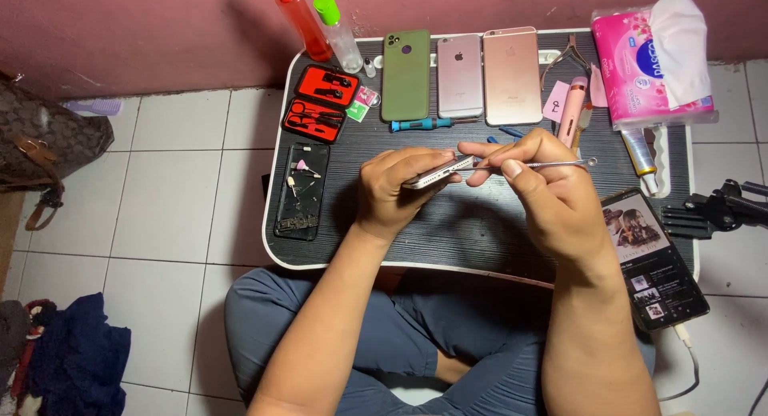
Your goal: The person is disassembling a smartphone by removing internal screws and then proceeds to clean and inspect the charging port using a brush and a metal probe.
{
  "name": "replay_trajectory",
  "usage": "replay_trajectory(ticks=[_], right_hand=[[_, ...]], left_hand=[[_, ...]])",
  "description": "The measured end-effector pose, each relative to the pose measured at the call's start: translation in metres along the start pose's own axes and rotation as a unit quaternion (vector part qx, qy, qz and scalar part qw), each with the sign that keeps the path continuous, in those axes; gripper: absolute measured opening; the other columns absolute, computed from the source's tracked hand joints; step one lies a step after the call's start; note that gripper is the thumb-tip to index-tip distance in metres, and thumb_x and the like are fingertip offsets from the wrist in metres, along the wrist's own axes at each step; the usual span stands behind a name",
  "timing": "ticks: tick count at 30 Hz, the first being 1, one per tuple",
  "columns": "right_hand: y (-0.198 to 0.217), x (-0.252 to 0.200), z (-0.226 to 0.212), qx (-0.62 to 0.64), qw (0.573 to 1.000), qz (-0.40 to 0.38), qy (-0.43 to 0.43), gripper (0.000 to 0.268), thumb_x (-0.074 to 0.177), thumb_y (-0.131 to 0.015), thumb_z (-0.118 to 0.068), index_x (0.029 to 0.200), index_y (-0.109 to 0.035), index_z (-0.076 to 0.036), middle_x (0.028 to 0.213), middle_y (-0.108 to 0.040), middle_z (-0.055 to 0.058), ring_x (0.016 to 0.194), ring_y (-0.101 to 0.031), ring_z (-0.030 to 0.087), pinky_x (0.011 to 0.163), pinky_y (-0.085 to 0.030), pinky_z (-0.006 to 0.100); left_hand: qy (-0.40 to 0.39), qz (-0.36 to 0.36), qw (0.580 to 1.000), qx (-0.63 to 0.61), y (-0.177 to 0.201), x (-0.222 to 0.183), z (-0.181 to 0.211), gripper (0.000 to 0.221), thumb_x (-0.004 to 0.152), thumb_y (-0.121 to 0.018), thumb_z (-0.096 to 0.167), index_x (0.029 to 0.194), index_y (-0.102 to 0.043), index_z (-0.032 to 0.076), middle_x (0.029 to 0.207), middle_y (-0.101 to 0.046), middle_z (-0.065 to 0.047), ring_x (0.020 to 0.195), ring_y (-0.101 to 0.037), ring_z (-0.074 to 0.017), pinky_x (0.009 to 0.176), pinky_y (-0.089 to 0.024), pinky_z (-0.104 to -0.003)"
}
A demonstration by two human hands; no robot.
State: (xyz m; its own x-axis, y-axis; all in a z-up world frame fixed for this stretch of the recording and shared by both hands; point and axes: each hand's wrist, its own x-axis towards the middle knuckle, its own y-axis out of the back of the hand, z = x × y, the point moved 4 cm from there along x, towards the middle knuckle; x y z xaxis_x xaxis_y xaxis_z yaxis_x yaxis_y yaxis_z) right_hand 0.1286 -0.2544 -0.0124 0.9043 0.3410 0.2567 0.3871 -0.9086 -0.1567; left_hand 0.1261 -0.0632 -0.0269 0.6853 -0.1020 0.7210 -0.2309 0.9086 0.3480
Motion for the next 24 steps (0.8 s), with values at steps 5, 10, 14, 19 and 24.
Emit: replay_trajectory(ticks=[5, 10, 14, 19, 24], right_hand=[[-0.003, -0.002, 0.000, -0.043, 0.999, -0.009, 0.024, 0.006, 0.104, -0.047, -0.001, 0.106, -0.052, 0.001, 0.133, -0.064, 0.029, 0.104, -0.070, 0.024, 0.096, -0.057, 0.033], [-0.018, -0.002, -0.023, -0.173, 0.980, -0.009, 0.096, 0.006, 0.101, -0.048, 0.001, 0.103, -0.053, 0.000, 0.095, -0.071, 0.014, 0.127, -0.066, 0.035, 0.115, -0.052, 0.045], [-0.020, -0.004, -0.030, -0.236, 0.968, -0.013, 0.083, 0.007, 0.099, -0.053, -0.001, 0.104, -0.058, 0.000, 0.101, -0.073, 0.011, 0.132, -0.064, 0.033, 0.110, -0.052, 0.041], [-0.005, -0.002, -0.005, -0.063, 0.996, -0.004, 0.058, 0.008, 0.106, -0.050, -0.003, 0.107, -0.056, 0.002, 0.124, -0.068, 0.027, 0.109, -0.071, 0.027, 0.093, -0.062, 0.035], [-0.012, -0.002, -0.015, -0.219, 0.969, 0.037, 0.108, 0.015, 0.110, -0.050, -0.001, 0.100, -0.060, 0.004, 0.094, -0.067, 0.013, 0.119, -0.074, 0.034, 0.098, -0.059, 0.037]], left_hand=[[0.009, 0.001, 1.000, 0.004, -0.001, -0.003, -0.004, 0.031, 0.076, -0.088, 0.013, 0.103, -0.074, 0.010, 0.099, -0.079, -0.006, 0.083, -0.077, -0.0185, 0.074, -0.060, -0.028], [0.008, 0.004, 1.000, 0.014, -0.001, -0.005, -0.008, 0.033, 0.076, -0.088, 0.011, 0.106, -0.074, 0.011, 0.101, -0.079, -0.005, 0.084, -0.077, -0.0191, 0.076, -0.061, -0.029], [0.016, -0.013, 1.000, 0.007, 0.001, -0.005, -0.008, 0.031, 0.078, -0.085, 0.014, 0.107, -0.074, 0.010, 0.104, -0.078, -0.006, 0.087, -0.077, -0.0197, 0.078, -0.060, -0.029], [0.016, -0.015, 1.000, 0.001, 0.001, -0.003, -0.007, 0.032, 0.079, -0.086, 0.013, 0.108, -0.074, 0.010, 0.103, -0.078, -0.006, 0.085, -0.076, -0.0195, 0.077, -0.059, -0.029], [0.002, -0.002, 1.000, 0.014, 0.001, -0.002, -0.004, 0.031, 0.077, -0.088, 0.014, 0.105, -0.074, 0.009, 0.099, -0.079, -0.006, 0.082, -0.076, -0.0188, 0.074, -0.060, -0.028]])
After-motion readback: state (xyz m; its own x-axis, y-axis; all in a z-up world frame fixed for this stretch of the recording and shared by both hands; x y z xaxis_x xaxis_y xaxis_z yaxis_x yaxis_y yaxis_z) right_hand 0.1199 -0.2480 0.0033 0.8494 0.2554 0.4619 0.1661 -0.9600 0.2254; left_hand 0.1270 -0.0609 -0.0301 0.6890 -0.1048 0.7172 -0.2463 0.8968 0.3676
